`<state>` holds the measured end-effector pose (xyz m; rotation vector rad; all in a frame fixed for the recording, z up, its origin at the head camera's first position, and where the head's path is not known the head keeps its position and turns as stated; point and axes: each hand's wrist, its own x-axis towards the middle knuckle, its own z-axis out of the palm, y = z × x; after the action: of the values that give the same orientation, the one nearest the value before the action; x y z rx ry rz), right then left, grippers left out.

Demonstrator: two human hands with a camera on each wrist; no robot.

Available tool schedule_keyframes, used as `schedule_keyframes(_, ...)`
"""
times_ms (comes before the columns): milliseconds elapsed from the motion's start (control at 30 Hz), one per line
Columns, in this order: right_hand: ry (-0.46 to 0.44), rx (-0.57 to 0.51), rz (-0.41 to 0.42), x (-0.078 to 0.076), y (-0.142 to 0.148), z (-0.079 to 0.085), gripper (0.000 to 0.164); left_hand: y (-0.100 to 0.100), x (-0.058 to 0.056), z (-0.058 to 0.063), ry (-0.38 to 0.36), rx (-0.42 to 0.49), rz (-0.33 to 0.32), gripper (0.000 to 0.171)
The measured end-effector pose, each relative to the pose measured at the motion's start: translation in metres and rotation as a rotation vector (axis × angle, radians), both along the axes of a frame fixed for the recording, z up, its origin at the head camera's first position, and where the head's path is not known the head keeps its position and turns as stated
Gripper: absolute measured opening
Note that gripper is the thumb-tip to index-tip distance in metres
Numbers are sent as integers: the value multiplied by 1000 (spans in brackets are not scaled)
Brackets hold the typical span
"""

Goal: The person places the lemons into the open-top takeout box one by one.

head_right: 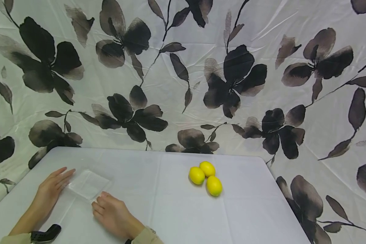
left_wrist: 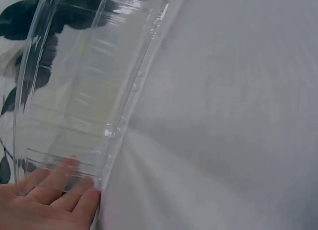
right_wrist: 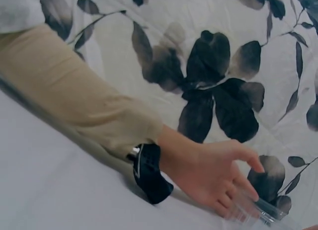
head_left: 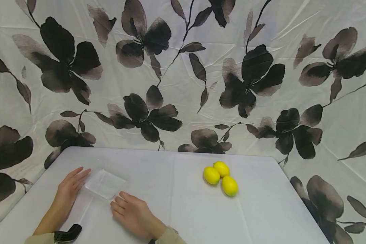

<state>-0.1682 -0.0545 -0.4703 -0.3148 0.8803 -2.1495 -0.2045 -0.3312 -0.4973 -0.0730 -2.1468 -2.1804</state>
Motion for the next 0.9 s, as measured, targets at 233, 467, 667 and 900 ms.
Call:
schedule_keyframes(233,-77,-21,-29,8,16,3,90,19,-7,5,-33,-186,12,65)
schedule_keyframes(467,-101,-47,-26,15,40,1,65,40,-12,9,-11,-294,-30,63)
schedule_keyframes(667,-68,-88,10,20,63,-4,86,66,-20,10,-12,-302,-86,58)
schedule_keyframes(900,-98,-104,35,29,88,-6,88,99,-29,10,54,-322,-128,48)
